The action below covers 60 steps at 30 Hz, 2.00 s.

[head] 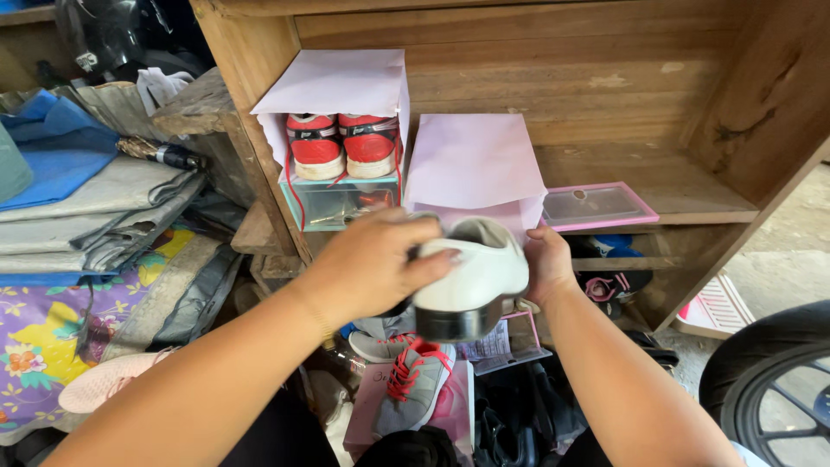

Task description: The person assembles a foldable plastic shoe box by folding the edges and snapping the clear door frame into place.

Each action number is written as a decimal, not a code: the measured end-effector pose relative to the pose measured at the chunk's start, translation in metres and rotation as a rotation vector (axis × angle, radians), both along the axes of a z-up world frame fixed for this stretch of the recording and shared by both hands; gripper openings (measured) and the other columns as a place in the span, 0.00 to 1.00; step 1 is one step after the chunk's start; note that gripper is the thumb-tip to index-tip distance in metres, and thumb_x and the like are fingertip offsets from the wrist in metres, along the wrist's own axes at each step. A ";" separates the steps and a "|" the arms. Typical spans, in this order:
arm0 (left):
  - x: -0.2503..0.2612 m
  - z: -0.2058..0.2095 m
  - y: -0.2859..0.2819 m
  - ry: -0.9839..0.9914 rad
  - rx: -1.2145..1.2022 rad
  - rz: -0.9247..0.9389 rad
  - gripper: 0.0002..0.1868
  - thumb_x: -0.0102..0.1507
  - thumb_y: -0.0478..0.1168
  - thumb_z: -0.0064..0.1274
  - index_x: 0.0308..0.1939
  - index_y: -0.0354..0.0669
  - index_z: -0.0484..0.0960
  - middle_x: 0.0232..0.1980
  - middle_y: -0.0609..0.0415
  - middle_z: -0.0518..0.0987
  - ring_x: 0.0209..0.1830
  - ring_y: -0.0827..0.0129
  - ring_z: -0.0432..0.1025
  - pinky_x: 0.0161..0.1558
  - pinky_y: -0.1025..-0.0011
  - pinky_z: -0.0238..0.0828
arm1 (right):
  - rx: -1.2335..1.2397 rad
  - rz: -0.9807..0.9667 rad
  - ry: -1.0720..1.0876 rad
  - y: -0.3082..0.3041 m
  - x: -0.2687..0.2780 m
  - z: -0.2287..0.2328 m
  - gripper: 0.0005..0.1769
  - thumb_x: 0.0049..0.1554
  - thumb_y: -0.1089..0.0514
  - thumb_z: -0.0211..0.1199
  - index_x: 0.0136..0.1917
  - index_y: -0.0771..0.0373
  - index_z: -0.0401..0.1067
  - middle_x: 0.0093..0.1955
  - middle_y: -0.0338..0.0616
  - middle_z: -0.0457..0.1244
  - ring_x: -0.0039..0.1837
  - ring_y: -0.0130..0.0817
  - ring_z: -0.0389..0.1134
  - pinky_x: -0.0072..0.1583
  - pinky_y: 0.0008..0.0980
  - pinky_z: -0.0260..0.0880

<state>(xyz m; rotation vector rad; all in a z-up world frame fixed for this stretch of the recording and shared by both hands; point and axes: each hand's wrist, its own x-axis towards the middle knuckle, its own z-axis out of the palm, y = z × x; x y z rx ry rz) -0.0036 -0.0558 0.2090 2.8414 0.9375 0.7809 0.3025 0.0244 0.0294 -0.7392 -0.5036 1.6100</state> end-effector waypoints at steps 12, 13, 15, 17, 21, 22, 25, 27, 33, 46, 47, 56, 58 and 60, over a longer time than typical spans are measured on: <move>0.034 0.004 -0.007 -0.451 -0.782 -0.184 0.28 0.68 0.63 0.52 0.48 0.42 0.92 0.40 0.60 0.89 0.41 0.78 0.78 0.46 0.74 0.77 | -0.345 -0.424 -1.029 -0.006 0.180 -0.041 0.19 0.67 0.46 0.59 0.65 0.54 0.77 0.62 0.41 0.71 0.54 0.39 0.69 0.49 0.45 0.70; 0.056 0.002 0.002 -0.506 -0.879 -0.206 0.29 0.66 0.64 0.53 0.48 0.43 0.93 0.42 0.60 0.90 0.42 0.78 0.80 0.47 0.75 0.78 | -0.273 -0.552 -0.782 -0.026 0.203 -0.031 0.16 0.65 0.50 0.61 0.63 0.55 0.77 0.61 0.46 0.71 0.55 0.42 0.71 0.52 0.45 0.74; 0.103 0.002 0.020 -0.540 -1.029 -0.223 0.36 0.66 0.66 0.57 0.48 0.32 0.92 0.43 0.51 0.87 0.41 0.71 0.77 0.45 0.70 0.76 | -0.241 -0.719 -0.624 -0.073 0.241 -0.013 0.19 0.65 0.49 0.60 0.67 0.53 0.75 0.66 0.43 0.70 0.60 0.44 0.65 0.58 0.48 0.63; 0.152 0.002 0.033 -0.645 -1.132 -0.409 0.36 0.60 0.65 0.62 0.54 0.35 0.88 0.49 0.51 0.88 0.46 0.70 0.81 0.50 0.70 0.79 | -0.337 -0.961 -0.323 -0.119 0.259 0.002 0.19 0.63 0.53 0.59 0.67 0.57 0.70 0.66 0.43 0.67 0.63 0.49 0.69 0.63 0.56 0.66; 0.244 -0.001 0.043 -0.738 -0.999 -0.565 0.41 0.57 0.68 0.65 0.57 0.34 0.85 0.52 0.46 0.90 0.48 0.66 0.86 0.52 0.67 0.84 | -0.361 -1.141 -0.106 -0.171 0.258 0.021 0.22 0.63 0.55 0.58 0.70 0.58 0.65 0.63 0.45 0.61 0.66 0.56 0.68 0.69 0.63 0.64; 0.262 -0.003 0.042 -0.737 -0.932 -0.529 0.41 0.57 0.69 0.64 0.57 0.37 0.86 0.51 0.47 0.90 0.47 0.66 0.86 0.51 0.68 0.84 | -0.359 -1.116 -0.131 -0.178 0.258 0.024 0.21 0.63 0.54 0.58 0.69 0.58 0.65 0.62 0.45 0.61 0.66 0.55 0.68 0.69 0.63 0.64; 0.302 -0.012 0.044 -0.736 -0.776 -0.408 0.38 0.58 0.73 0.58 0.53 0.43 0.89 0.47 0.50 0.90 0.45 0.69 0.85 0.48 0.71 0.82 | -0.366 -1.082 -0.207 -0.193 0.260 0.034 0.19 0.62 0.53 0.59 0.66 0.58 0.67 0.60 0.45 0.61 0.67 0.54 0.67 0.69 0.64 0.63; 0.317 -0.024 0.049 -0.719 -0.723 -0.308 0.36 0.62 0.74 0.53 0.48 0.47 0.90 0.44 0.53 0.90 0.43 0.72 0.84 0.48 0.73 0.79 | -0.385 -1.114 -0.249 -0.200 0.271 0.037 0.18 0.61 0.52 0.60 0.63 0.57 0.70 0.60 0.44 0.62 0.66 0.51 0.68 0.68 0.64 0.62; 0.345 -0.084 0.043 -0.790 -0.950 -0.351 0.36 0.64 0.73 0.52 0.30 0.41 0.87 0.33 0.53 0.85 0.34 0.70 0.76 0.40 0.67 0.75 | 0.189 -1.235 0.002 -0.191 0.296 -0.005 0.18 0.68 0.45 0.55 0.57 0.63 0.68 0.61 0.54 0.62 0.57 0.48 0.73 0.68 0.54 0.70; 0.337 -0.130 0.033 -0.051 -0.732 -0.213 0.43 0.59 0.80 0.45 0.43 0.45 0.92 0.40 0.47 0.90 0.41 0.60 0.85 0.47 0.64 0.79 | 0.375 -0.371 -1.084 -0.221 0.183 0.054 0.30 0.64 0.57 0.58 0.79 0.63 0.68 0.79 0.45 0.64 0.82 0.34 0.60 0.79 0.33 0.56; 0.339 -0.136 0.036 -0.015 -0.759 -0.233 0.43 0.59 0.79 0.46 0.45 0.43 0.92 0.41 0.46 0.91 0.42 0.60 0.85 0.48 0.64 0.80 | 0.257 -0.286 -1.159 -0.214 0.173 0.045 0.30 0.62 0.54 0.63 0.75 0.62 0.69 0.72 0.44 0.66 0.73 0.32 0.63 0.72 0.31 0.60; 0.237 -0.198 0.068 0.024 -0.678 -0.268 0.32 0.52 0.54 0.71 0.53 0.40 0.80 0.48 0.42 0.85 0.49 0.55 0.81 0.52 0.61 0.78 | -0.057 0.109 -1.560 -0.174 0.135 -0.001 0.25 0.53 0.43 0.76 0.52 0.64 0.79 0.45 0.48 0.73 0.48 0.34 0.72 0.52 0.36 0.71; 0.211 -0.232 0.060 -0.030 -0.623 -0.295 0.35 0.50 0.47 0.74 0.57 0.43 0.75 0.51 0.42 0.83 0.53 0.52 0.79 0.55 0.59 0.76 | 0.019 0.169 -1.694 -0.162 0.141 -0.038 0.25 0.51 0.43 0.77 0.53 0.63 0.79 0.46 0.50 0.74 0.49 0.38 0.74 0.53 0.37 0.73; 0.190 -0.282 0.032 -0.092 -0.522 -0.299 0.34 0.50 0.42 0.74 0.56 0.43 0.74 0.52 0.40 0.82 0.55 0.45 0.77 0.56 0.54 0.75 | 0.129 0.197 -1.838 -0.151 0.146 -0.089 0.27 0.49 0.44 0.78 0.54 0.62 0.79 0.50 0.53 0.74 0.51 0.44 0.75 0.55 0.41 0.73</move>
